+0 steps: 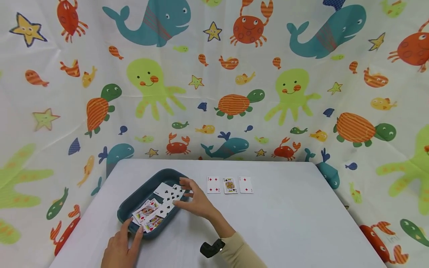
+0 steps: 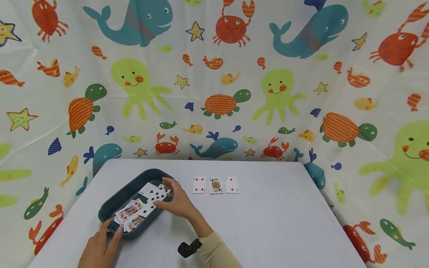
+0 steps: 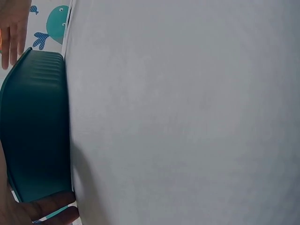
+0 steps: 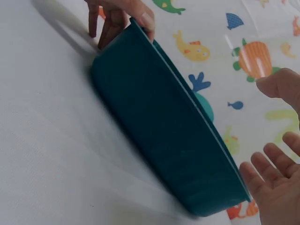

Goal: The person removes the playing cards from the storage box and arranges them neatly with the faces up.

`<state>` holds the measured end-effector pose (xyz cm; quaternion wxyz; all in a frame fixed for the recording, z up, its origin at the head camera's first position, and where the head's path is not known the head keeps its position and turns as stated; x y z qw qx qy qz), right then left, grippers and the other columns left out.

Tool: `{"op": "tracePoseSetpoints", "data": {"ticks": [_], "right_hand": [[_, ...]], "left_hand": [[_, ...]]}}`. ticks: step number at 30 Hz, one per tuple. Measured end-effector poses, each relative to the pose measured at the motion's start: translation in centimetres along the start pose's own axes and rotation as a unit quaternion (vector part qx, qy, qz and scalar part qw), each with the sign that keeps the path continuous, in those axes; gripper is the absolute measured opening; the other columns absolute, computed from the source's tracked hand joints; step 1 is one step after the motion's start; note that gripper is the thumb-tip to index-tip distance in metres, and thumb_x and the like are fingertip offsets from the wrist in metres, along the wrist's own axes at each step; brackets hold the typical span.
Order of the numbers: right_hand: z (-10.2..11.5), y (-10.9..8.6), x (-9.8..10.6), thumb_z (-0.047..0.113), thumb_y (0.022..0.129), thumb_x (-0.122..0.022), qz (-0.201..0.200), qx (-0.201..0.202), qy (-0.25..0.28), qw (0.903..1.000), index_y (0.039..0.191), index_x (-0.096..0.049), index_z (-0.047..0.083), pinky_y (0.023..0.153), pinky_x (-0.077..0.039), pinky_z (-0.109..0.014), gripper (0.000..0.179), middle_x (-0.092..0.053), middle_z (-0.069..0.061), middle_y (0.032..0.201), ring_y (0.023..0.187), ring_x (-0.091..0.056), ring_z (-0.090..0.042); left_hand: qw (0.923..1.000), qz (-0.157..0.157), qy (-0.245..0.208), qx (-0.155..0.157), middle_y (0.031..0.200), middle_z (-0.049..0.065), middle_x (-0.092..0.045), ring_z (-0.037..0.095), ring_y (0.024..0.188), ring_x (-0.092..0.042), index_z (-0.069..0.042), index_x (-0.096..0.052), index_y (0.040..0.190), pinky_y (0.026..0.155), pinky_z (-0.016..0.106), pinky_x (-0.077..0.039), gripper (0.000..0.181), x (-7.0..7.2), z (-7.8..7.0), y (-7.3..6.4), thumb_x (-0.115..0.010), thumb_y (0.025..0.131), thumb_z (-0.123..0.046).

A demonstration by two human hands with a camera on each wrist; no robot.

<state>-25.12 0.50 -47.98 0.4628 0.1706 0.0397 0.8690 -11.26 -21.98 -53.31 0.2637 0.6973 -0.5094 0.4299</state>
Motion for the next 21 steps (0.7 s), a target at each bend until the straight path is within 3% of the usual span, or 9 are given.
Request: {"op": "tracePoseSetpoints", "data": {"ticks": [5, 8, 17, 21], "right_hand": [[0.0, 0.5, -0.9, 0.023, 0.088, -0.08, 0.019, 0.001, -0.016, 0.9997, 0.153, -0.04, 0.015, 0.113, -0.042, -0.042, 0.077, -0.049, -0.004, 0.151, 0.139, -0.047, -0.033], [0.3, 0.9, -1.6, 0.025, 0.088, -0.08, 0.033, 0.008, -0.031, 0.9989, 0.155, -0.038, 0.015, 0.113, -0.042, -0.041, 0.079, -0.049, -0.005, 0.151, 0.138, -0.049, -0.027], [0.5, 1.8, -3.7, 0.025, 0.087, -0.082, 0.049, 0.0, -0.02, 0.9986, 0.154, -0.04, 0.02, 0.111, -0.045, -0.039, 0.08, -0.049, -0.001, 0.151, 0.137, -0.051, -0.025], [0.6, 2.2, -4.5, 0.024, 0.087, -0.083, 0.05, 0.005, -0.022, 0.9985, 0.154, -0.041, 0.019, 0.11, -0.045, -0.035, 0.079, -0.05, 0.0, 0.15, 0.135, -0.052, -0.016]], "left_hand": [[1.0, 0.0, 0.002, -0.001, 0.127, 0.042, -0.054, 0.054, 0.108, -0.056, 0.003, -0.031, 0.148, 0.092, 0.067, -0.045, 0.077, 0.0, -0.1, 0.0, -0.042, 0.104, -0.059], [1.0, -0.002, 0.002, 0.003, 0.127, 0.042, -0.054, 0.054, 0.108, -0.056, 0.003, -0.031, 0.148, 0.092, 0.067, -0.045, 0.076, 0.0, -0.1, 0.0, -0.042, 0.104, -0.059], [1.0, 0.0, 0.002, 0.009, 0.129, 0.042, -0.053, 0.054, 0.109, -0.055, 0.002, -0.03, 0.148, 0.091, 0.068, -0.045, 0.076, -0.1, -0.2, -0.2, -0.04, 0.105, -0.059], [1.0, -0.008, 0.002, 0.005, 0.128, 0.042, -0.053, 0.055, 0.11, -0.055, 0.002, -0.031, 0.149, 0.092, 0.068, -0.044, 0.075, 0.0, -0.3, -0.3, -0.041, 0.105, -0.058]]}}
Point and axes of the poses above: each hand's wrist, its own y-axis towards the middle knuckle, its own x-axis out of the back of the hand, z = x × y, the point moved 6 cm from there along y, towards the middle knuckle
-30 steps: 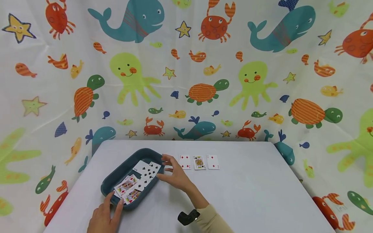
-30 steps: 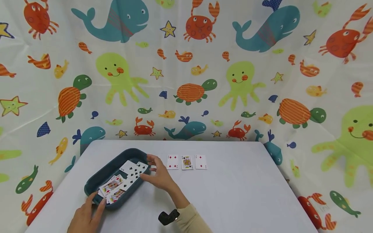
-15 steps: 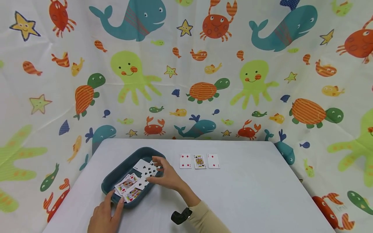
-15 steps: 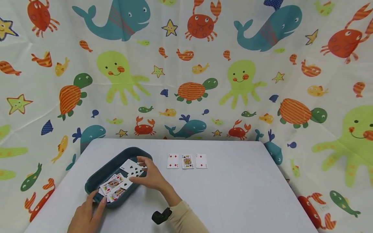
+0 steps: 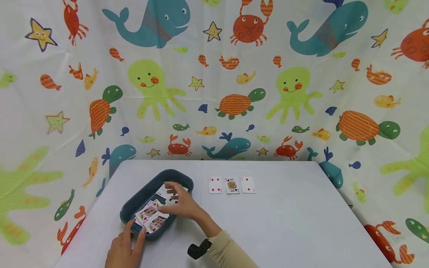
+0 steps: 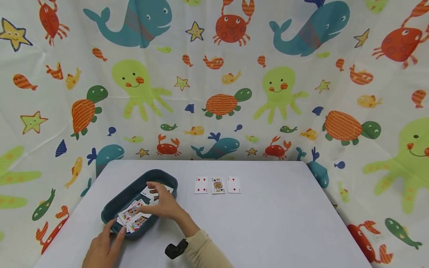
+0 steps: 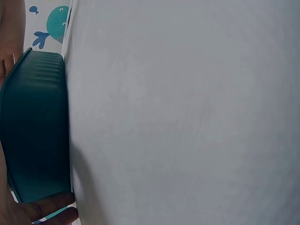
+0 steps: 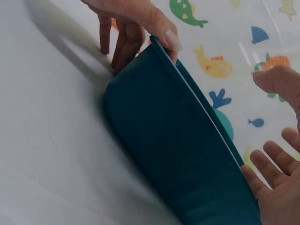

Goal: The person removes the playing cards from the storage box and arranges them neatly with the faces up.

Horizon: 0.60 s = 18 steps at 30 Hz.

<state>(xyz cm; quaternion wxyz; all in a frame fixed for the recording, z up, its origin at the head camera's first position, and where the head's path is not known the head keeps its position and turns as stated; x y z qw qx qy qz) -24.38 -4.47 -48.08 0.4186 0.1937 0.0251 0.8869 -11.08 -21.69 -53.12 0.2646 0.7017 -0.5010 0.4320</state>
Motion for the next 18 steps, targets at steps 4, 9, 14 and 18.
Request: {"op": "tracePoseSetpoints", "data": {"ticks": [4, 9, 14, 18], "right_hand": [[0.2, 0.4, -0.8, 0.024, 0.087, -0.082, 0.012, 0.005, -0.019, 0.9997, 0.154, -0.041, 0.015, 0.109, -0.045, -0.034, 0.079, -0.049, 0.0, 0.151, 0.135, -0.052, -0.017], [0.3, 1.2, -1.9, 0.029, 0.087, -0.082, 0.023, -0.006, -0.056, 0.9982, 0.151, -0.045, 0.016, 0.105, -0.048, -0.034, 0.075, -0.05, 0.004, 0.15, 0.134, -0.053, -0.016], [0.4, 2.1, -3.0, 0.03, 0.087, -0.083, 0.038, -0.011, -0.086, 0.9955, 0.15, -0.046, 0.014, 0.102, -0.049, -0.03, 0.075, -0.051, 0.001, 0.149, 0.133, -0.053, -0.016], [0.2, 2.5, -3.6, 0.032, 0.085, -0.085, 0.037, -0.031, -0.12, 0.9916, 0.15, -0.049, 0.017, 0.097, -0.049, -0.025, 0.076, -0.051, -0.001, 0.145, 0.131, -0.053, -0.016]], "left_hand": [[1.0, 0.003, 0.0, 0.001, 0.132, 0.041, -0.052, 0.055, 0.111, -0.055, 0.002, -0.031, 0.149, 0.094, 0.068, -0.043, 0.077, -0.1, -0.1, 0.1, -0.04, 0.105, -0.059], [0.9999, 0.011, 0.005, 0.003, 0.133, 0.041, -0.051, 0.055, 0.112, -0.054, 0.003, -0.03, 0.149, 0.094, 0.068, -0.043, 0.078, -0.2, 0.0, 0.2, -0.039, 0.105, -0.06], [0.9999, 0.013, 0.009, 0.007, 0.132, 0.042, -0.05, 0.057, 0.113, -0.053, 0.003, -0.03, 0.149, 0.094, 0.069, -0.043, 0.078, -0.2, 0.1, 0.3, -0.038, 0.105, -0.061], [0.9998, 0.015, 0.009, 0.007, 0.132, 0.042, -0.05, 0.058, 0.114, -0.052, 0.003, -0.029, 0.149, 0.094, 0.07, -0.043, 0.078, -0.2, 0.1, 0.3, -0.038, 0.105, -0.061]]}}
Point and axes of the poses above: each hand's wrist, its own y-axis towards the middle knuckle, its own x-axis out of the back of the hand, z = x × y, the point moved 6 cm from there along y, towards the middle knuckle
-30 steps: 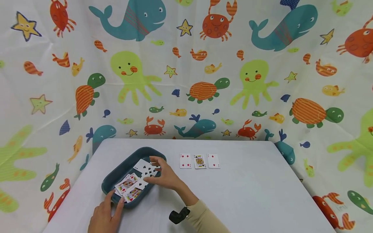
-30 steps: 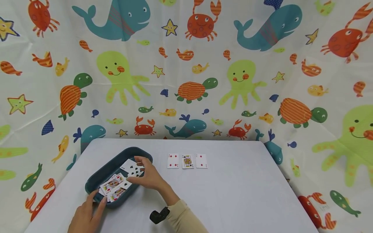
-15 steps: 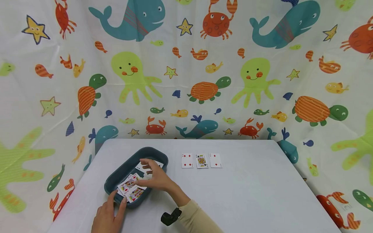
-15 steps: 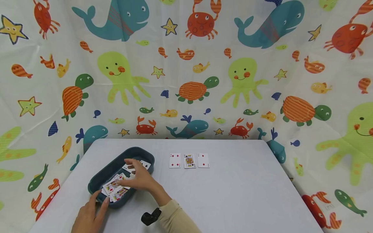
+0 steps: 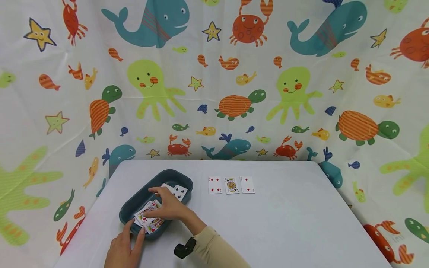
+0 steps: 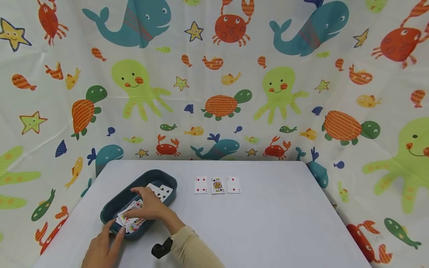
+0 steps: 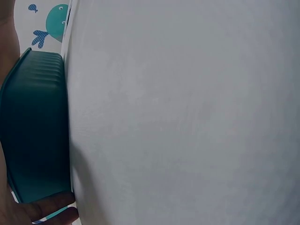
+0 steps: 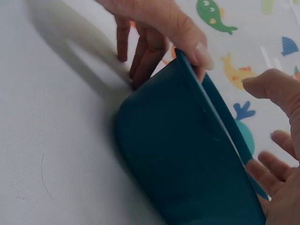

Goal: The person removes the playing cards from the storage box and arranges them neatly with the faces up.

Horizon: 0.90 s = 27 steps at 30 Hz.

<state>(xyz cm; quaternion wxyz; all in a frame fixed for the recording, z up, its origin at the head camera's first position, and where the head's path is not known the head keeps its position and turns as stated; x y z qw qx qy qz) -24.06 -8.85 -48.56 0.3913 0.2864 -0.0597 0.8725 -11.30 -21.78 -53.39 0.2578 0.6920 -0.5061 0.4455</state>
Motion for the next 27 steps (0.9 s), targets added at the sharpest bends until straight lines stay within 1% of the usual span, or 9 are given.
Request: {"op": "tracePoseSetpoints", "data": {"ticks": [3, 7, 10, 14, 18, 22, 24, 27], "right_hand": [[0.0, 0.5, -0.5, 0.036, 0.083, -0.085, -0.001, -0.011, -0.042, 0.9991, 0.149, -0.05, 0.021, 0.1, -0.048, -0.026, 0.076, -0.05, 0.0, 0.145, 0.131, -0.05, -0.011], [0.2, 1.1, -1.0, 0.04, 0.083, -0.085, 0.01, -0.005, -0.102, 0.9947, 0.149, -0.049, 0.021, 0.106, -0.044, -0.027, 0.077, -0.048, 0.004, 0.147, 0.132, -0.045, -0.005], [0.3, 1.4, -1.3, 0.041, 0.083, -0.085, 0.019, -0.009, -0.123, 0.9922, 0.149, -0.05, 0.022, 0.104, -0.045, -0.025, 0.077, -0.048, 0.004, 0.147, 0.131, -0.045, -0.005], [0.4, 1.7, -1.7, 0.041, 0.082, -0.086, 0.027, -0.027, -0.134, 0.9902, 0.149, -0.05, 0.024, 0.101, -0.046, -0.023, 0.077, -0.046, 0.003, 0.148, 0.13, -0.047, -0.005], [0.2, 2.1, -2.0, 0.043, 0.081, -0.086, 0.033, -0.041, -0.155, 0.9865, 0.149, -0.051, 0.025, 0.099, -0.047, -0.023, 0.078, -0.046, 0.003, 0.147, 0.13, -0.047, -0.006], [0.0, 2.5, -2.4, 0.047, 0.079, -0.086, 0.039, -0.05, -0.187, 0.9803, 0.148, -0.051, 0.025, 0.098, -0.047, -0.022, 0.08, -0.045, 0.004, 0.146, 0.129, -0.045, -0.007], [-0.1, 2.7, -2.7, 0.05, 0.079, -0.085, 0.043, -0.056, -0.207, 0.9758, 0.148, -0.051, 0.026, 0.097, -0.046, -0.022, 0.081, -0.045, 0.004, 0.146, 0.127, -0.045, -0.008], [-0.3, 3.0, -3.1, 0.055, 0.076, -0.085, 0.051, -0.076, -0.235, 0.9676, 0.147, -0.051, 0.028, 0.096, -0.047, -0.022, 0.083, -0.046, 0.006, 0.145, 0.124, -0.046, -0.008]], "left_hand": [[1.0, 0.002, 0.001, 0.001, 0.131, 0.042, -0.051, 0.057, 0.113, -0.053, 0.004, -0.029, 0.149, 0.093, 0.069, -0.044, 0.079, 0.0, 0.1, 0.1, -0.037, 0.105, -0.061], [1.0, 0.002, 0.0, 0.001, 0.13, 0.042, -0.051, 0.056, 0.111, -0.054, 0.004, -0.029, 0.148, 0.092, 0.069, -0.044, 0.078, 0.1, 0.1, 0.1, -0.037, 0.105, -0.061], [1.0, 0.0, -0.002, 0.003, 0.131, 0.042, -0.051, 0.056, 0.112, -0.054, 0.003, -0.029, 0.149, 0.091, 0.069, -0.044, 0.077, 0.1, 0.0, 0.1, -0.037, 0.105, -0.06], [1.0, 0.001, -0.003, 0.004, 0.132, 0.042, -0.05, 0.056, 0.112, -0.055, 0.002, -0.03, 0.149, 0.09, 0.069, -0.044, 0.078, 0.0, 0.1, 0.1, -0.038, 0.105, -0.061], [1.0, -0.002, -0.005, -0.001, 0.133, 0.042, -0.051, 0.057, 0.113, -0.054, 0.002, -0.03, 0.149, 0.09, 0.069, -0.044, 0.077, -0.1, 0.1, 0.2, -0.038, 0.105, -0.06], [1.0, -0.004, -0.002, -0.003, 0.133, 0.042, -0.051, 0.057, 0.113, -0.054, 0.003, -0.03, 0.149, 0.09, 0.069, -0.044, 0.077, 0.0, 0.0, 0.2, -0.038, 0.105, -0.06], [1.0, -0.003, 0.001, -0.002, 0.132, 0.042, -0.051, 0.057, 0.112, -0.054, 0.003, -0.03, 0.149, 0.09, 0.069, -0.044, 0.077, 0.1, 0.0, 0.2, -0.038, 0.105, -0.06], [1.0, 0.001, 0.003, 0.001, 0.13, 0.042, -0.052, 0.056, 0.112, -0.054, 0.004, -0.03, 0.149, 0.09, 0.069, -0.044, 0.078, 0.2, 0.0, 0.3, -0.037, 0.105, -0.061]]}}
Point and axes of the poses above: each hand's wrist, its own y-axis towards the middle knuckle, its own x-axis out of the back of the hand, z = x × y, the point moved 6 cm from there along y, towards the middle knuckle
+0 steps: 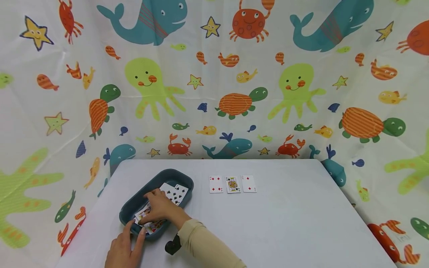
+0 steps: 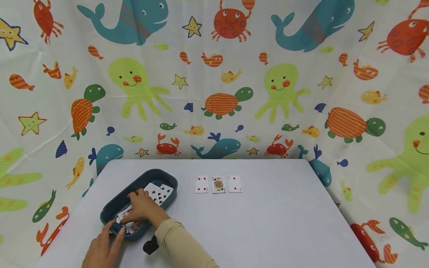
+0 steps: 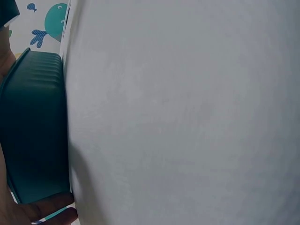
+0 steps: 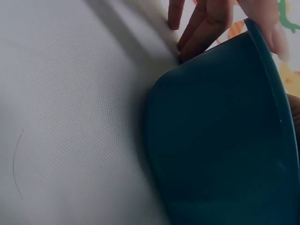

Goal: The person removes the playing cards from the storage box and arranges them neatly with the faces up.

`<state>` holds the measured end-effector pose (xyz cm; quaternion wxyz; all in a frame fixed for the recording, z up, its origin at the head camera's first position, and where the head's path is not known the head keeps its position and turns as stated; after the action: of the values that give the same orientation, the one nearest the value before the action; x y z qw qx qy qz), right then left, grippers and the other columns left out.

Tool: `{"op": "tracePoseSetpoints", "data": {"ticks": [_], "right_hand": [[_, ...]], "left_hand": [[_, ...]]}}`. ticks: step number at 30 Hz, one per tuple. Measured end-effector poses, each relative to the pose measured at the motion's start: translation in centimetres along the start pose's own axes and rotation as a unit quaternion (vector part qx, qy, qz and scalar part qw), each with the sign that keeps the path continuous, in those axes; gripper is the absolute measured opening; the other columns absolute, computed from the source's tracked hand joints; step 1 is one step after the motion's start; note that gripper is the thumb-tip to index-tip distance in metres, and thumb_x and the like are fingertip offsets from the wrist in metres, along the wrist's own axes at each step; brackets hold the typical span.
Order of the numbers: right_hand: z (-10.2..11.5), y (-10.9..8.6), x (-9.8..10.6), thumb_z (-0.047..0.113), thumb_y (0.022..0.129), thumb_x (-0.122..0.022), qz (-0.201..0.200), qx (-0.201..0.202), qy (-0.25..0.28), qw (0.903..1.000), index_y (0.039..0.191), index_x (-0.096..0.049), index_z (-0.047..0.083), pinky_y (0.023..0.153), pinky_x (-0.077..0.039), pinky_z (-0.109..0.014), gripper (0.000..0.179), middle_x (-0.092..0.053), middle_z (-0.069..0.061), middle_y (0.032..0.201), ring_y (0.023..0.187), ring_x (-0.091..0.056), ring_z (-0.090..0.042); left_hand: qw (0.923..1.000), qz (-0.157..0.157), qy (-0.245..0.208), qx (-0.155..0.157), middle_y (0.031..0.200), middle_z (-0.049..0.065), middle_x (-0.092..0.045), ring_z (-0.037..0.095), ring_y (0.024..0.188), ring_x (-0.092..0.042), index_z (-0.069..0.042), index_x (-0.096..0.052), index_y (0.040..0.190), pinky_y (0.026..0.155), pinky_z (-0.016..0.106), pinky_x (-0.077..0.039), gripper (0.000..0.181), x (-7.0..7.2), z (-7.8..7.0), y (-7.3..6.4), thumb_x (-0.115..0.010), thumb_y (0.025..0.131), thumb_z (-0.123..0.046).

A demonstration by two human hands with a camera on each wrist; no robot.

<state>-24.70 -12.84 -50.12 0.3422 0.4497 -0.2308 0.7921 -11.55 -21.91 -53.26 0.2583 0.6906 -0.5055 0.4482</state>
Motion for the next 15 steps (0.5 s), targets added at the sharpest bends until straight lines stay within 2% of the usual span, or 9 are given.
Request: {"op": "tracePoseSetpoints", "data": {"ticks": [6, 15], "right_hand": [[0.06, 0.32, -0.67, 0.059, 0.074, -0.086, 0.023, -0.027, -0.042, 0.9985, 0.146, -0.05, 0.03, 0.1, -0.046, -0.024, 0.086, -0.048, 0.007, 0.144, 0.122, -0.049, -0.009], [0.84, 0.43, -0.92, 0.063, 0.076, -0.082, 0.02, -0.004, -0.154, 0.9879, 0.144, -0.053, 0.026, 0.101, -0.045, -0.023, 0.082, -0.053, 0.007, 0.137, 0.123, -0.049, -0.01]], "left_hand": [[0.9999, 0.012, 0.002, 0.008, 0.129, 0.043, -0.051, 0.057, 0.112, -0.053, 0.004, -0.03, 0.149, 0.092, 0.069, -0.044, 0.081, -0.11, 0.18, 0.01, -0.035, 0.104, -0.063], [0.9997, 0.017, 0.003, 0.02, 0.132, 0.043, -0.05, 0.054, 0.11, -0.054, 0.004, -0.029, 0.15, 0.094, 0.069, -0.043, 0.085, -0.23, 0.24, 0.07, -0.031, 0.103, -0.067]]}}
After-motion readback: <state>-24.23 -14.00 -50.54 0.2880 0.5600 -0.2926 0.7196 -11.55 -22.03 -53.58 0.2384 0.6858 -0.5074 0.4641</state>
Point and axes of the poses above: each hand's wrist, its own y-axis towards the middle knuckle, its own x-axis out of the back of the hand, z = x × y, the point moved 6 cm from there along y, towards the middle knuckle
